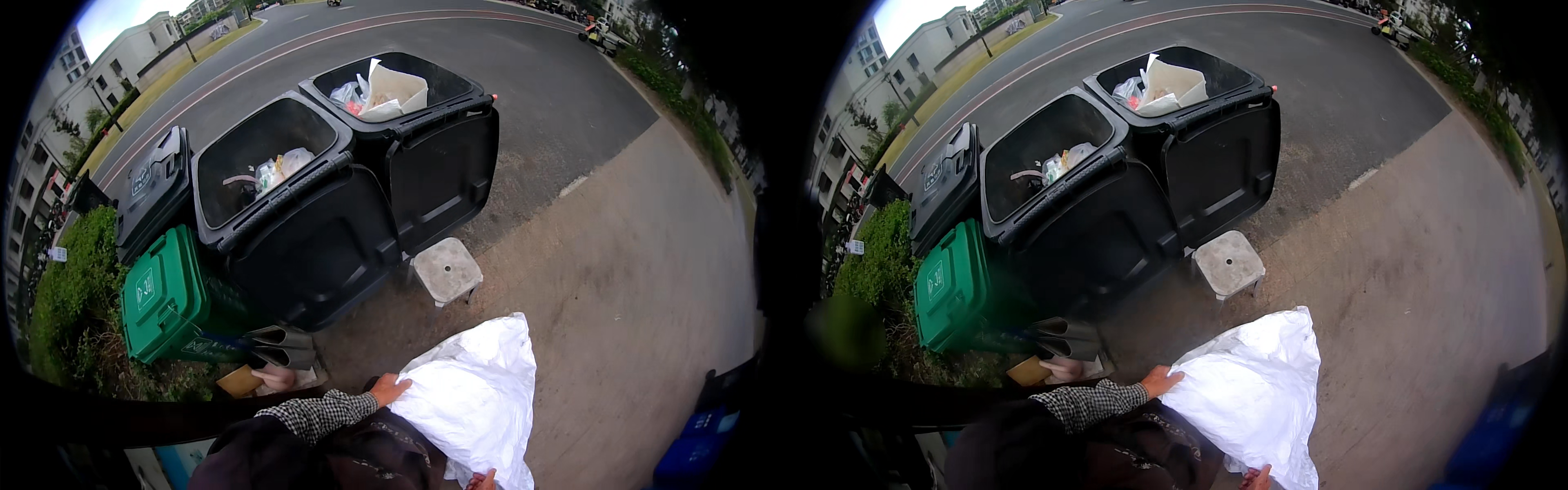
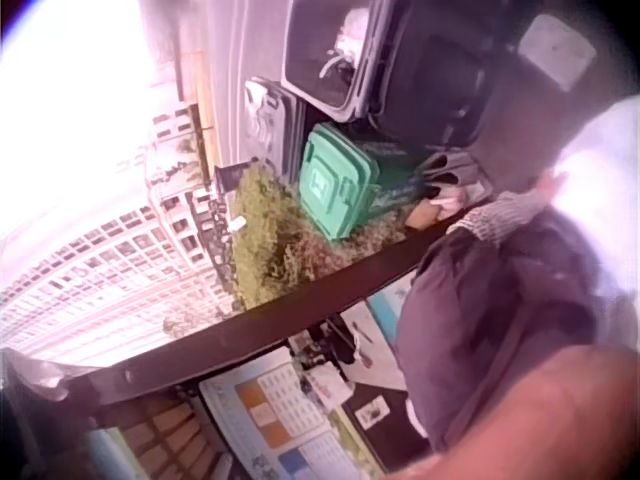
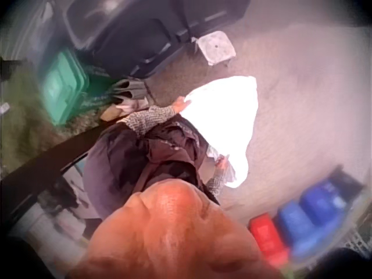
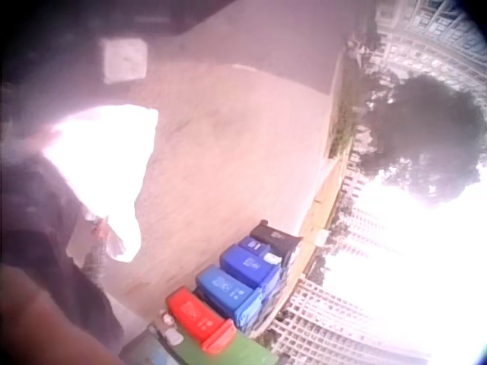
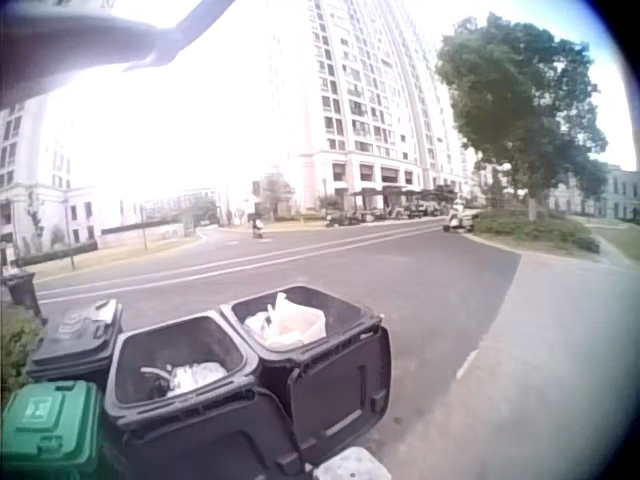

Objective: The person uses scissors to cut open a large white plastic bag while sitting on a small stool. They then stand up, walk to a nearby trash bin, and discard a small piece of the cut plastic. Finally, they return to the stool and spread the opened bag flat on the ground.

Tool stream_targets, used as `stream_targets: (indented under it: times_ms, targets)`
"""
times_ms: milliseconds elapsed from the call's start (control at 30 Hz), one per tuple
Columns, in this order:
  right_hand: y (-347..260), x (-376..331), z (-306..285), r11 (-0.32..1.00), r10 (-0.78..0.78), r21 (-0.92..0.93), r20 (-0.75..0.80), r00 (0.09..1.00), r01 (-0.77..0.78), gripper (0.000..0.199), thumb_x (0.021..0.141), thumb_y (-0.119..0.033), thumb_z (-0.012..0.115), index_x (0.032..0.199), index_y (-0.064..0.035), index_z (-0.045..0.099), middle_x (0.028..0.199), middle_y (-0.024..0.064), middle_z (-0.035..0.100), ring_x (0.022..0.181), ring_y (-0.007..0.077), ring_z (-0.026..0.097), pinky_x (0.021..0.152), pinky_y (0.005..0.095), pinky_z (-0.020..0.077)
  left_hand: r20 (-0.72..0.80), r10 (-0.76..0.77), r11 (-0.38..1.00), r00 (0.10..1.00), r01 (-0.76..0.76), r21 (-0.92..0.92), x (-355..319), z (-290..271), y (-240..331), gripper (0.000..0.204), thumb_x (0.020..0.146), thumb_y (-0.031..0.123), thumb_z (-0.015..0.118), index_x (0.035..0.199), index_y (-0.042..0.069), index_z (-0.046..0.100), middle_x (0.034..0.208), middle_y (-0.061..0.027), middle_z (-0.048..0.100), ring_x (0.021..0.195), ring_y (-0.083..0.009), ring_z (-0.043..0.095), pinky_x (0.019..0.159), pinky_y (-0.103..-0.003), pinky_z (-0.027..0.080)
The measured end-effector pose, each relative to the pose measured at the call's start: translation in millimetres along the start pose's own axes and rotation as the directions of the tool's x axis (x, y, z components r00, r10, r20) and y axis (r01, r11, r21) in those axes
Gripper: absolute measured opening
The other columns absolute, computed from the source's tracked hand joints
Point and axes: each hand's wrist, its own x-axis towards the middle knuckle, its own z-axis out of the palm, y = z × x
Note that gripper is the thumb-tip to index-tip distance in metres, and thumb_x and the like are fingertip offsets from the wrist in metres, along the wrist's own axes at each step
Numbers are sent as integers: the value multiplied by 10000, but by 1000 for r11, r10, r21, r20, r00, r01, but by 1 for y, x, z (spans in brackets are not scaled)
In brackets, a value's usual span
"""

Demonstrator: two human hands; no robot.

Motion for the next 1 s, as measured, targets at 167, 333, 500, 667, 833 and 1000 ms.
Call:
stream_targets:
  times_ms: [167, 333, 500, 667, 833, 1000]
  targets:
    - [-105, -87, 40, 856, -440, -169, 259, 860, 489, 477, 883, -339, 641, 1158, 45, 574, 1076, 183, 639, 937, 289, 615, 802, 438, 507, 123, 42, 935, 992, 5, -355, 11, 34, 69, 597, 921, 506, 542, 943, -80, 649, 878, -247, 678, 846, -300, 661, 764, -434, 482]
    - [-184, -156, 88, 391, -865, -313, 198, 462, 866, 694, 774, -237, 755, 1335, 26, 444, 1324, 208, 486, 1219, 366, 467, 997, 451, 404, 549, 245, 926, 799, -26, -376, -25, 31, 125, 740, 952, 628, 411, 1173, -60, 571, 1146, -201, 571, 1089, -259, 525, 936, -376, 407]
    - [-190, -182, 110, 488, -826, -324, 130, 549, 811, 703, 773, -269, 795, 1328, 8, 465, 1296, 209, 523, 1218, 379, 480, 1035, 453, 373, 708, 282, 847, 647, 180, -501, -45, 1, 129, 623, 952, 587, 473, 1057, -14, 596, 992, -99, 612, 868, -165, 609, 753, -307, 510]
    - [-187, -190, 107, 588, -801, -189, 3, 599, 786, 500, 932, -355, 641, 1209, 56, 573, 1057, 208, 669, 970, 317, 632, 862, 429, 506, 800, 356, 825, 483, 239, -511, -42, -20, 115, 680, 935, 664, 447, 1158, 34, 571, 970, -86, 613, 869, -164, 628, 678, -312, 523]
    - [-189, -196, 80, 731, -596, -300, 155, 788, 613, 487, 949, -265, 607, 1276, 86, 526, 1184, 286, 618, 1126, 434, 561, 961, 447, 444, 529, 508, 860, 680, -370, -350, -23, -62, 118, 428, 979, 388, 512, 1248, 57, 544, 1020, -114, 624, 884, -212, 625, 762, -344, 507]
    - [-193, -207, 76, 681, -689, -147, 204, 696, 717, 370, 874, -146, 671, 1173, 43, 562, 1071, 219, 639, 1003, 350, 619, 887, 401, 479, 480, 809, 511, 339, -808, -293, -33, -77, 161, 583, 833, 89, 621, 1389, 139, 450, 1374, -151, 432, 1217, -318, 458, 979, -410, 434]
